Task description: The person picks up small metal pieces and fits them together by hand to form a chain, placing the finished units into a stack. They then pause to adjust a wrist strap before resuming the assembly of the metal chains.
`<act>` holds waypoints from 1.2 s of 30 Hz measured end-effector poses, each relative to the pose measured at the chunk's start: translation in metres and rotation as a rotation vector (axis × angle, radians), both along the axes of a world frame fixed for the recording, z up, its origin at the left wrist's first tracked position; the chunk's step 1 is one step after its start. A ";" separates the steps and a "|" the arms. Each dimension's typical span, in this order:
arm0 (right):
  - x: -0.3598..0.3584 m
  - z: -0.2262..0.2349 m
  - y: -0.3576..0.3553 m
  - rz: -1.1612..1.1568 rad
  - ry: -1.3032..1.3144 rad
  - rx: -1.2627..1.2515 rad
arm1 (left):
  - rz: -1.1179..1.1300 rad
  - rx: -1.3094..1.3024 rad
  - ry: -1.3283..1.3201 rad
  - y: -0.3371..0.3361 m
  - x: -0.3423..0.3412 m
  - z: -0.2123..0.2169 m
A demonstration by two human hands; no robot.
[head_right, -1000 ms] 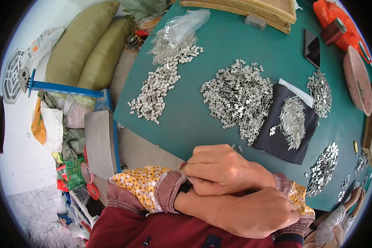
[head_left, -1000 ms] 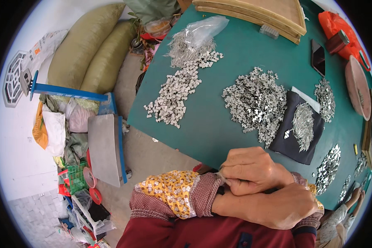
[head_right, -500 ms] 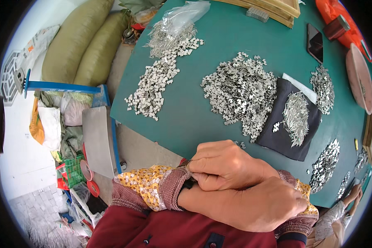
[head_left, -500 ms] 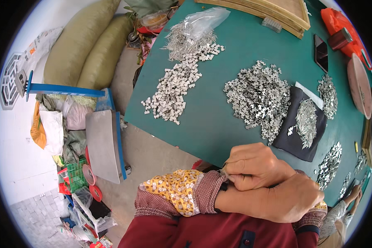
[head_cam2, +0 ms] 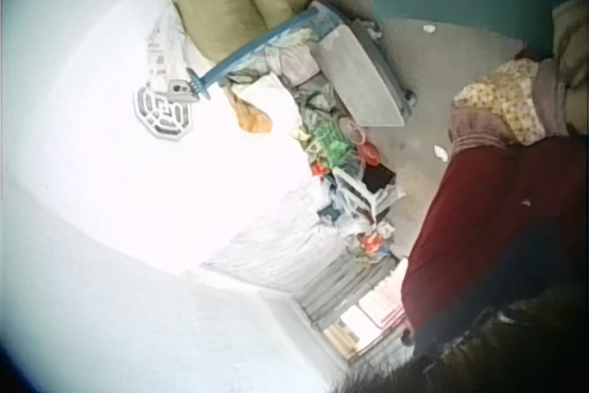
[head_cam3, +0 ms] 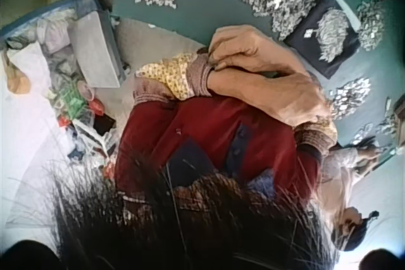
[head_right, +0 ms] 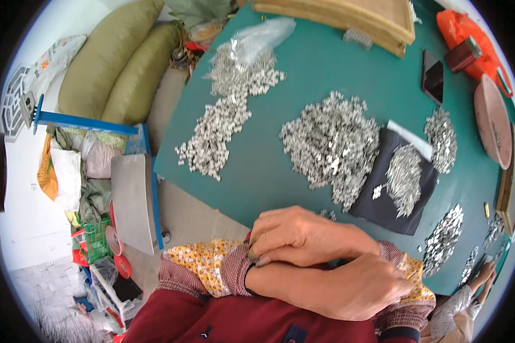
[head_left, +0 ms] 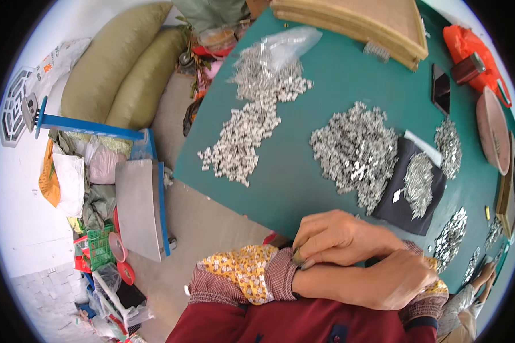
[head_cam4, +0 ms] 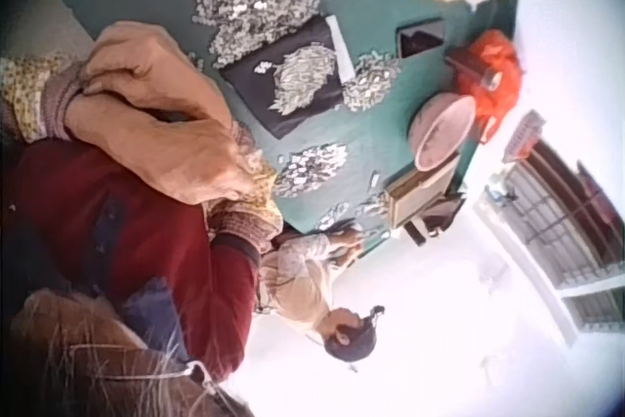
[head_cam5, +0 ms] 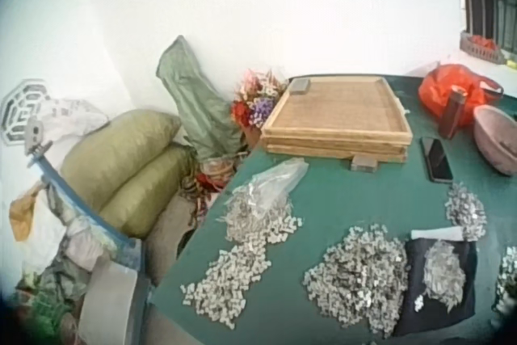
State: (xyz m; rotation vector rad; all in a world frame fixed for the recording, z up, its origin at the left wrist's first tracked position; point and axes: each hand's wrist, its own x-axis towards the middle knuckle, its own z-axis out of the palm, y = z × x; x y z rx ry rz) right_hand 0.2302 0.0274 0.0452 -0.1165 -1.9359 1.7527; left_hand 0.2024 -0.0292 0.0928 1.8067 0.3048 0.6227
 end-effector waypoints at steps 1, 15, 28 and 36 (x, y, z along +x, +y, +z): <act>0.006 0.001 0.003 -0.013 -0.010 0.023 | -0.001 -0.029 -0.068 -0.001 0.005 -0.010; 0.147 0.017 -0.029 -1.082 -0.470 -0.223 | 0.817 0.251 0.314 0.042 -0.152 -0.068; 0.074 -0.011 -0.065 -1.119 -0.630 0.143 | 1.103 0.483 0.477 0.032 -0.240 -0.104; 0.039 -0.038 -0.075 -1.107 -0.855 0.595 | 1.119 0.460 0.483 0.024 -0.236 -0.106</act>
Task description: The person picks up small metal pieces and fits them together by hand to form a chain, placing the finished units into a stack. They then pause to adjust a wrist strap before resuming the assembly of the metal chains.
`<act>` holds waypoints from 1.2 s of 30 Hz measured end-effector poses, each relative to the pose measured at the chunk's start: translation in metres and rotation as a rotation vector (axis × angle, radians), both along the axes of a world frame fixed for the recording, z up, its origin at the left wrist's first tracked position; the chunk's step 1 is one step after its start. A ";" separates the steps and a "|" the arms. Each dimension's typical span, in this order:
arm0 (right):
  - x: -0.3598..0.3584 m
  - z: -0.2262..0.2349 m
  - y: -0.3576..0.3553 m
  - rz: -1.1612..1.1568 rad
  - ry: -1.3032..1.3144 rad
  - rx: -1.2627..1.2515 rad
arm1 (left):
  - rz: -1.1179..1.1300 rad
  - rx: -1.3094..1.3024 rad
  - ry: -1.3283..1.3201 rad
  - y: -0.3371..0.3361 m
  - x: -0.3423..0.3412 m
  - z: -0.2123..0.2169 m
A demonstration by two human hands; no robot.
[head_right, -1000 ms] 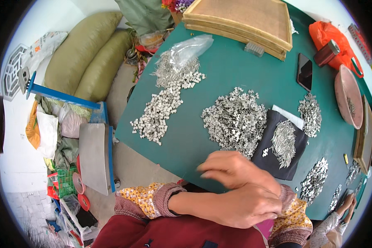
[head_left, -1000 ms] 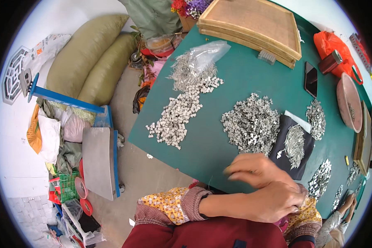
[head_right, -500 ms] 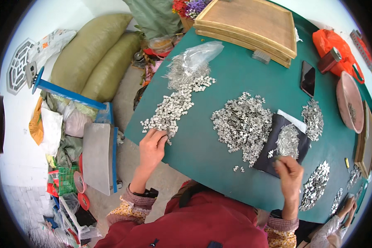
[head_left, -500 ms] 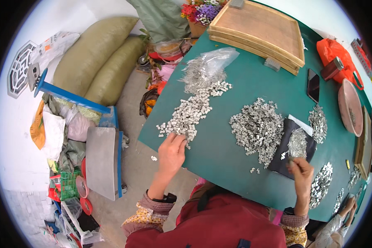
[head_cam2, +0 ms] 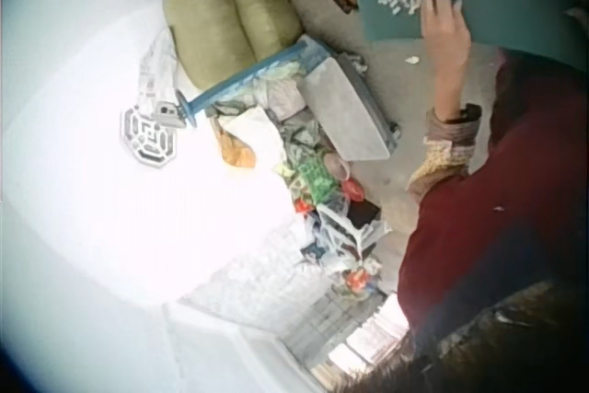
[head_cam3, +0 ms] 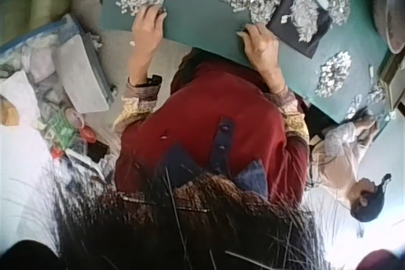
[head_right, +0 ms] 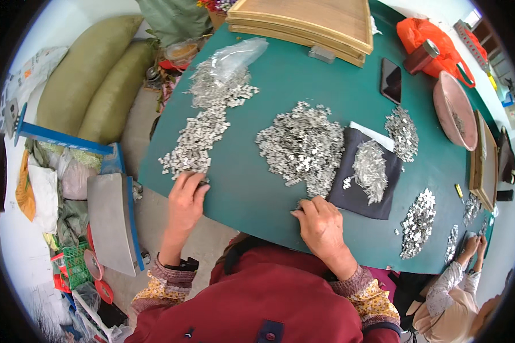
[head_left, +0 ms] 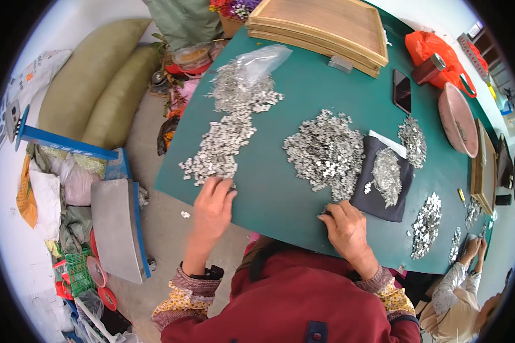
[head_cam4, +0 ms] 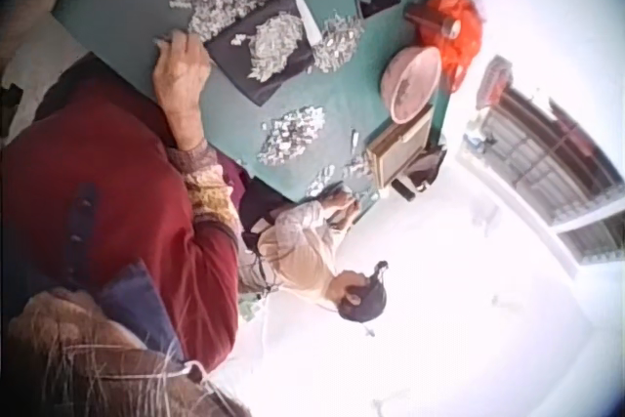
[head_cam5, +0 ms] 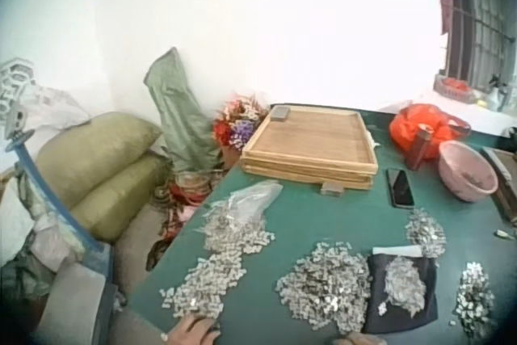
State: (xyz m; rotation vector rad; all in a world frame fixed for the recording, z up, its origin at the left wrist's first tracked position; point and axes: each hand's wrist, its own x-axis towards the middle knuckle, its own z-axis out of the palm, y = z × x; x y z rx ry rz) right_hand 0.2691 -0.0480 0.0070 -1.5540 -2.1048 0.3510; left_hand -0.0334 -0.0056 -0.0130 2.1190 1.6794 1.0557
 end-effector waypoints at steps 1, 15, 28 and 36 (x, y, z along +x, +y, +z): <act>-0.001 -0.003 -0.001 -0.022 -0.019 0.017 | 0.007 0.005 0.016 -0.002 0.001 -0.001; -0.002 0.006 0.009 0.117 -0.017 -0.034 | 0.060 0.084 0.106 -0.009 0.002 -0.018; 0.000 -0.001 0.005 0.066 0.023 0.093 | 0.057 0.075 0.115 -0.014 0.012 -0.012; -0.011 -0.007 0.014 0.157 -0.140 0.109 | -0.146 0.051 0.103 -0.029 0.061 -0.004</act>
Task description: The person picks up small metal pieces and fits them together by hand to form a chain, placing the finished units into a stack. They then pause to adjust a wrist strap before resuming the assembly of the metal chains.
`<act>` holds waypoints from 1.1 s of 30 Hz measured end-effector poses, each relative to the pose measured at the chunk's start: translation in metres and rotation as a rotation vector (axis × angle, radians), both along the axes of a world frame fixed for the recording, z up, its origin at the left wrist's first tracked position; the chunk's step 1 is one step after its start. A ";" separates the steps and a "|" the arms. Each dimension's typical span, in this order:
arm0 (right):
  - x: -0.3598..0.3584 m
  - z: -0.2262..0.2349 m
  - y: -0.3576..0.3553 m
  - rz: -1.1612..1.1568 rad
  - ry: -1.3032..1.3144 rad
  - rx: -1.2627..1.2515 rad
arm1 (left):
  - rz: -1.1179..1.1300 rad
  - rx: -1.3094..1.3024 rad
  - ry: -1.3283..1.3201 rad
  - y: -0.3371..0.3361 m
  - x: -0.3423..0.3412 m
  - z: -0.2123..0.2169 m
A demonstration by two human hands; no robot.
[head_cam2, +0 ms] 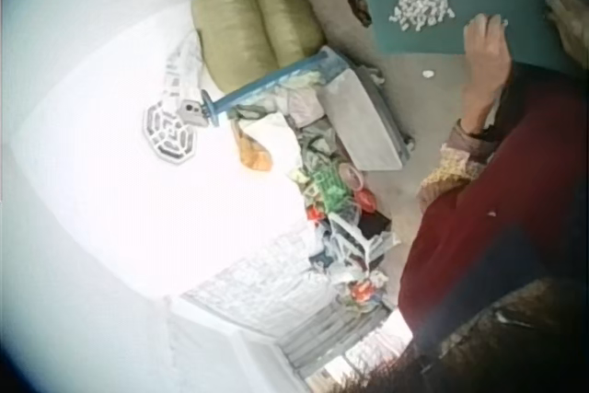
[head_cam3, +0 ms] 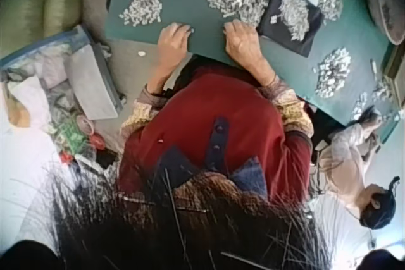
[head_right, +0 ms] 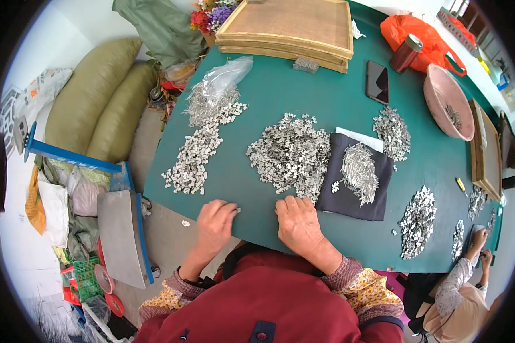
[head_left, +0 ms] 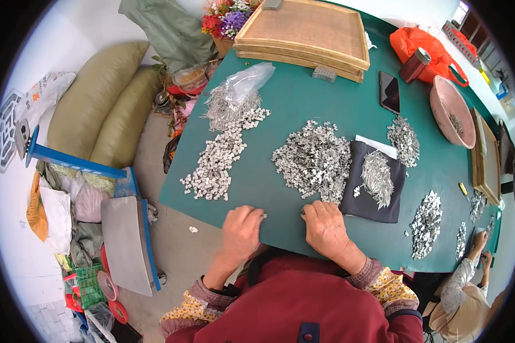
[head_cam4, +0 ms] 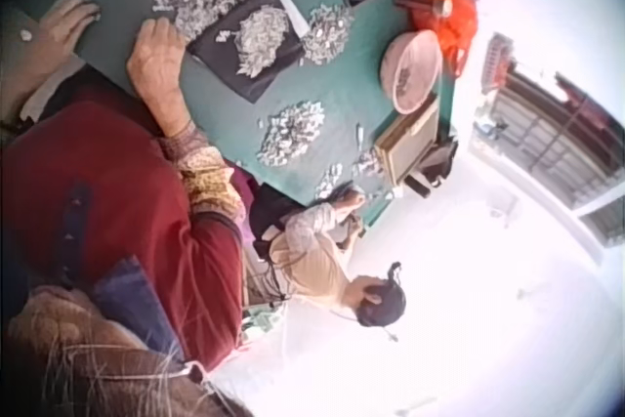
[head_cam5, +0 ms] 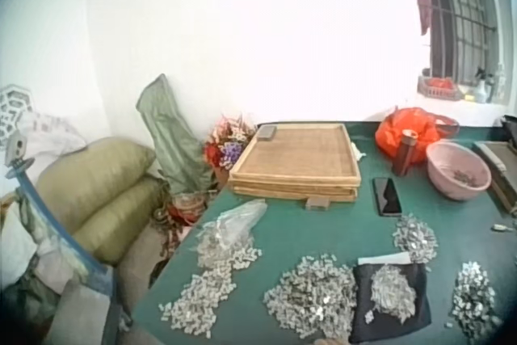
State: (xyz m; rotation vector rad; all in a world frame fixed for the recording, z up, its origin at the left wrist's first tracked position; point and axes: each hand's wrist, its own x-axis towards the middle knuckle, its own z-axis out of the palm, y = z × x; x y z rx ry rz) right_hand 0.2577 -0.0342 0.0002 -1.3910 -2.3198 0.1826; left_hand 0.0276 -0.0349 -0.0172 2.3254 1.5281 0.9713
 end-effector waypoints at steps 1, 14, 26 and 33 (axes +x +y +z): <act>0.000 -0.001 0.001 0.018 -0.038 0.026 | -0.046 -0.025 -0.022 0.001 0.007 0.000; 0.006 -0.004 0.014 -0.106 0.222 -0.043 | -0.088 -0.084 -0.101 0.008 0.024 0.001; 0.010 -0.005 0.012 -0.135 0.333 -0.072 | 0.013 -0.550 -0.658 0.014 0.033 0.014; 0.002 -0.001 0.016 -0.053 0.098 -0.039 | -0.010 -0.841 -0.962 0.024 0.030 0.017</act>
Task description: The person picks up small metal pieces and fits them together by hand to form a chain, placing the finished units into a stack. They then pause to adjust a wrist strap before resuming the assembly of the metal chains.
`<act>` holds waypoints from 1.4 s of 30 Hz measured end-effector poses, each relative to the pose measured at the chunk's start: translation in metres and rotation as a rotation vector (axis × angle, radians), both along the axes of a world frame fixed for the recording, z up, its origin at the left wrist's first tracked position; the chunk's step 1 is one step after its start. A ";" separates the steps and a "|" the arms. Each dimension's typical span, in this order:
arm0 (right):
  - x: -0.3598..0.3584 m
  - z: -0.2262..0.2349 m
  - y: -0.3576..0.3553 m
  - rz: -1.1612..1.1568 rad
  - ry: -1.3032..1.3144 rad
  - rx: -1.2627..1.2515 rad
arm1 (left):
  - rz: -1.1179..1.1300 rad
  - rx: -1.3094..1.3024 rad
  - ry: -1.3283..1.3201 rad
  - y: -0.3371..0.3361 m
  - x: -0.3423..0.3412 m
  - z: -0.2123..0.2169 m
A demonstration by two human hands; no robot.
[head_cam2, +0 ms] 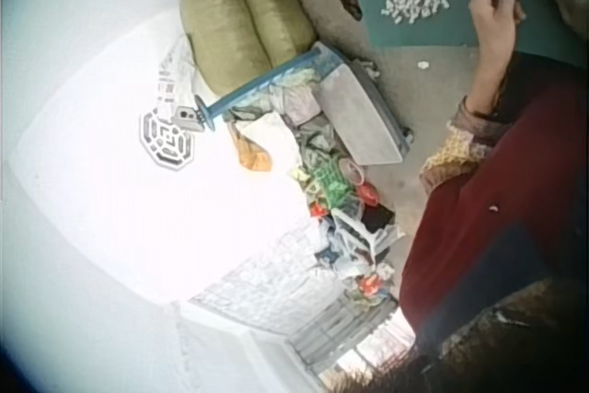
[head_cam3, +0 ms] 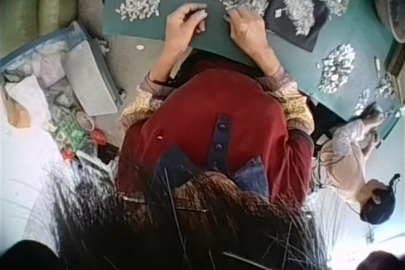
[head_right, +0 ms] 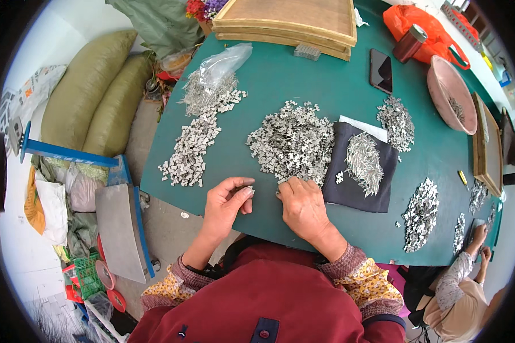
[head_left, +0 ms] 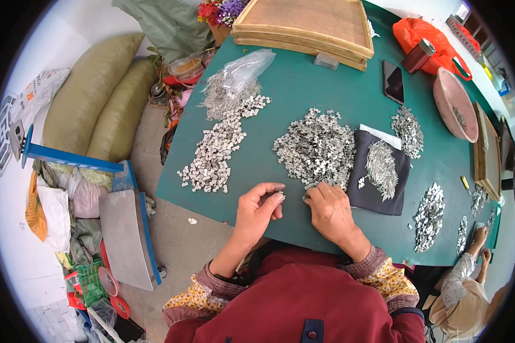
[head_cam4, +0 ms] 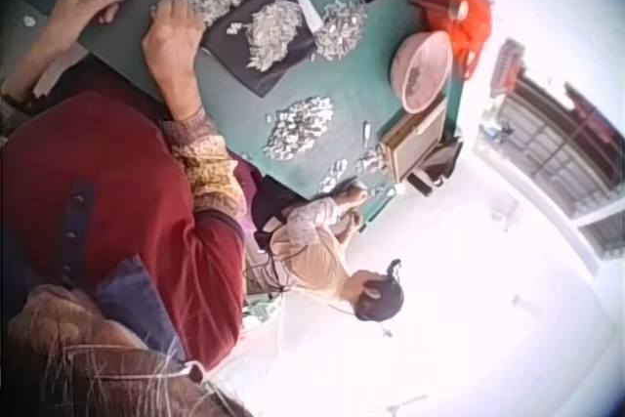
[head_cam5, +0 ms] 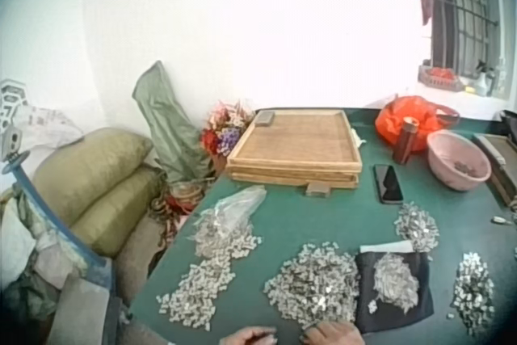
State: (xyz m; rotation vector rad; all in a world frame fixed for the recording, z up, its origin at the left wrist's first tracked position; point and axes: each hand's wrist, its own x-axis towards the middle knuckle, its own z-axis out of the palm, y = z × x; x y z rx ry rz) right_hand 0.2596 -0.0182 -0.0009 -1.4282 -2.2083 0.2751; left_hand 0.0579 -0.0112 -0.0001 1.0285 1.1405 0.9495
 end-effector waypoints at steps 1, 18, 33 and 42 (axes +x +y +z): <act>0.000 0.000 0.001 0.000 0.002 0.000 | -0.001 -0.029 -0.024 0.002 0.001 0.000; -0.019 0.020 0.018 -0.147 0.997 -0.483 | -0.021 0.091 -0.199 0.023 0.022 0.024; -0.015 0.033 0.017 -0.109 0.997 -0.353 | 0.039 0.118 -0.284 0.026 0.035 0.038; -0.009 0.026 0.014 -0.093 0.896 -0.238 | 0.052 0.113 -0.296 0.023 0.040 0.038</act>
